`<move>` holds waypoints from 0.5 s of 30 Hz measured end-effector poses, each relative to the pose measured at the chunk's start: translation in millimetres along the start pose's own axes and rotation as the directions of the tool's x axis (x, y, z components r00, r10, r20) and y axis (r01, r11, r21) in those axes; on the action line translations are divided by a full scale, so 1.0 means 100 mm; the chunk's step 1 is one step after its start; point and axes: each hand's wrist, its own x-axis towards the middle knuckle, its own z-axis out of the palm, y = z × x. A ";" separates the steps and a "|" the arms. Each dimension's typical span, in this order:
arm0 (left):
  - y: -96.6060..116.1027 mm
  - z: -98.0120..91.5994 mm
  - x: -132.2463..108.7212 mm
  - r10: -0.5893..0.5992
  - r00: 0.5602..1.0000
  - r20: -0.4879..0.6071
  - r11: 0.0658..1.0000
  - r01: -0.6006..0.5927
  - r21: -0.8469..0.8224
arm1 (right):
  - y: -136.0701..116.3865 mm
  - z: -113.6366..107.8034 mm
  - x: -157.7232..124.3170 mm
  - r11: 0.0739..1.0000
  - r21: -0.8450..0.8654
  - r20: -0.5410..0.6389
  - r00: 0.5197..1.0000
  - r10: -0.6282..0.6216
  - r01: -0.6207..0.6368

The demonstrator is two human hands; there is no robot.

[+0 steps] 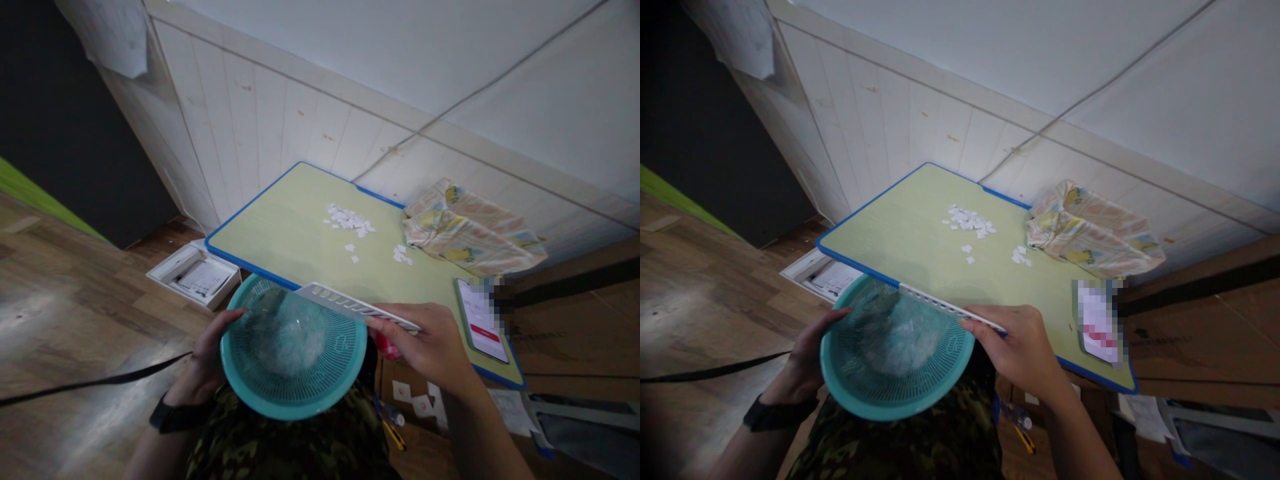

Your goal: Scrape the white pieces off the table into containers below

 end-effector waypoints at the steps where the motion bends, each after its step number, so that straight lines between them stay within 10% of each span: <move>1: 0.00 0.00 0.00 0.001 1.000 -0.003 1.000 -0.001 0.000 | 0.01 0.00 0.01 1.000 0.007 -0.005 1.000 0.016 -0.016; 10: 0.01 0.02 -0.02 0.024 1.000 -0.017 1.000 -0.023 0.005 | 0.18 0.08 0.37 0.954 -0.196 -0.355 0.923 0.148 -0.228; 15: 0.03 0.08 -0.07 0.015 0.999 -0.048 1.000 -0.015 0.016 | 0.25 0.23 0.64 0.939 -0.256 -0.344 0.929 0.135 -0.231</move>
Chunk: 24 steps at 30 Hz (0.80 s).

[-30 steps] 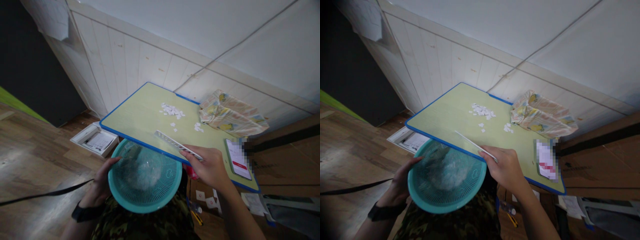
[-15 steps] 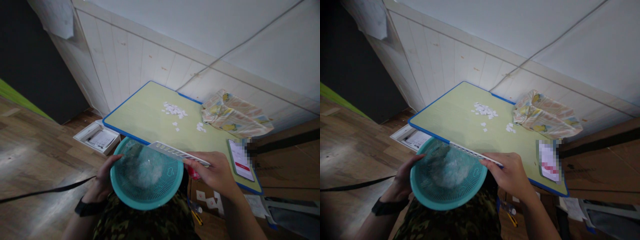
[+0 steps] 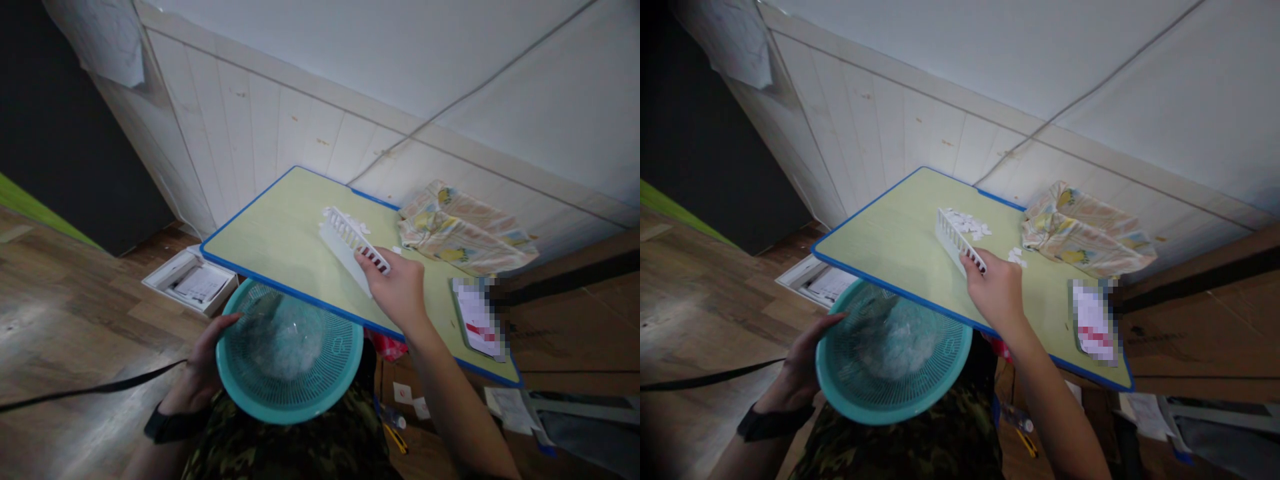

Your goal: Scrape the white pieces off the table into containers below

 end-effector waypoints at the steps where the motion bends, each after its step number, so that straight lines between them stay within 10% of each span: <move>1: 0.00 0.00 0.00 0.007 1.000 -0.001 1.000 -0.007 0.004 | -0.01 0.03 0.02 1.000 -0.016 0.018 1.000 -0.007 0.007; 24: -0.02 -0.09 0.09 0.024 0.996 0.091 1.000 -0.024 -0.005 | 0.05 -0.20 -0.26 0.982 0.173 0.162 0.982 -0.099 0.071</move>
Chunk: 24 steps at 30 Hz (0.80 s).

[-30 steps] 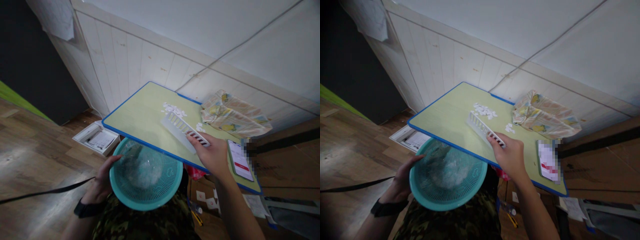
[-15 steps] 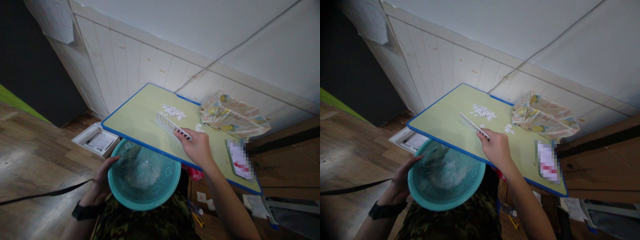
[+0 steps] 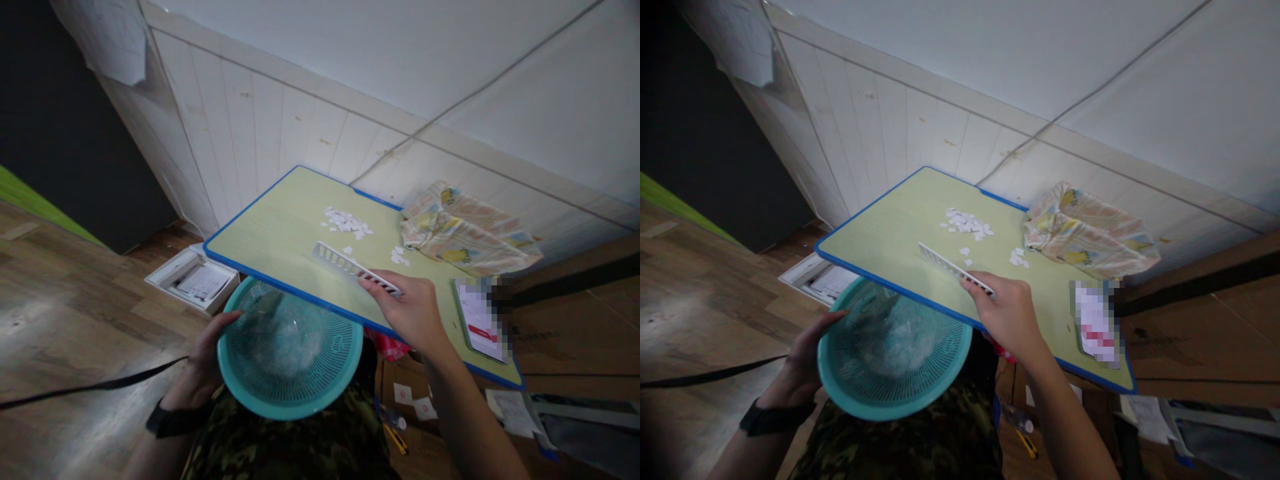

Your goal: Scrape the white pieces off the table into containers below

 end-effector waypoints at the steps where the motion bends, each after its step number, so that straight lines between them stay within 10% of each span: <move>1: 0.00 0.00 0.00 0.006 1.000 -0.006 1.000 -0.006 0.000 | 0.01 -0.01 -0.01 1.000 0.007 0.015 1.000 -0.011 0.011; 24: 0.00 -0.03 0.02 -0.013 1.000 -0.005 1.000 0.013 0.004 | -0.14 -0.12 -0.23 0.976 0.167 0.141 0.976 -0.166 0.142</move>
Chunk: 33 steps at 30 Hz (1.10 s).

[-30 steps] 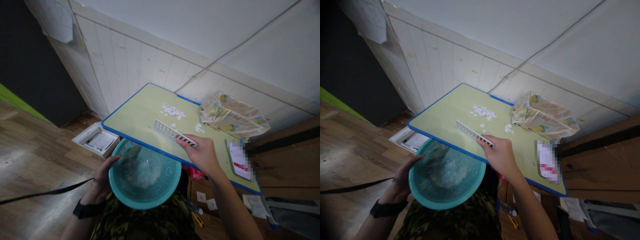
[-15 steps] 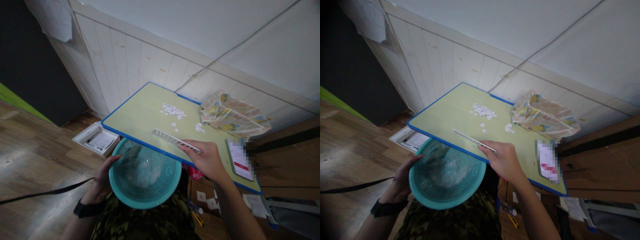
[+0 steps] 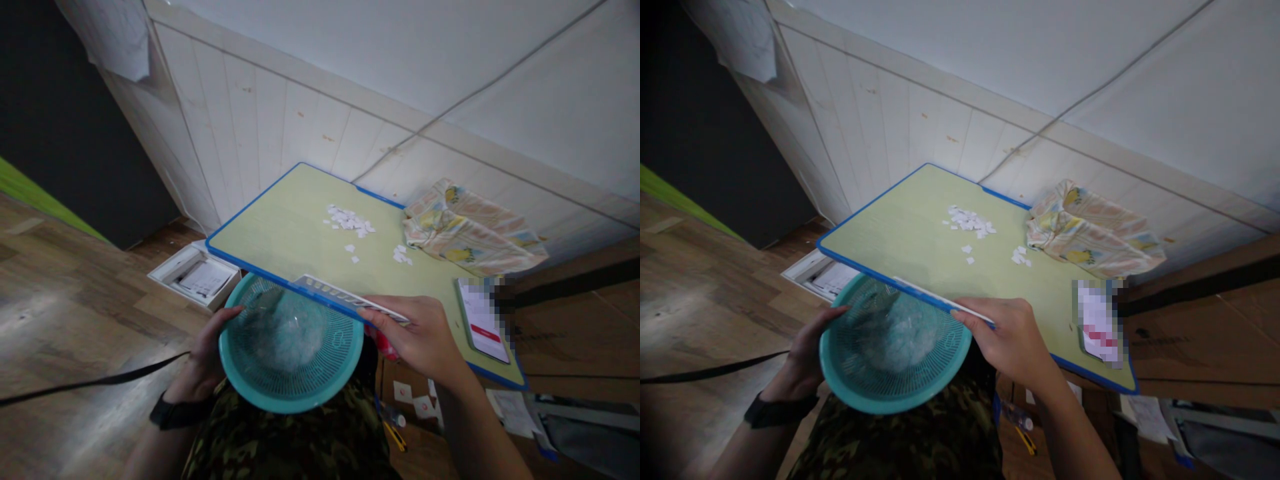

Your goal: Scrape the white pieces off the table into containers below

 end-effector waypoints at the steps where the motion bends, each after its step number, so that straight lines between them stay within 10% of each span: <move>1: 0.00 0.00 0.00 0.000 1.000 0.006 1.000 0.000 0.004 | -0.01 -0.01 0.00 1.000 0.000 0.002 1.000 0.009 -0.009; 33: 0.01 0.02 -0.03 0.011 1.000 0.007 1.000 -0.011 0.021 | 0.03 -0.02 0.04 0.993 -0.035 -0.075 0.991 0.113 -0.116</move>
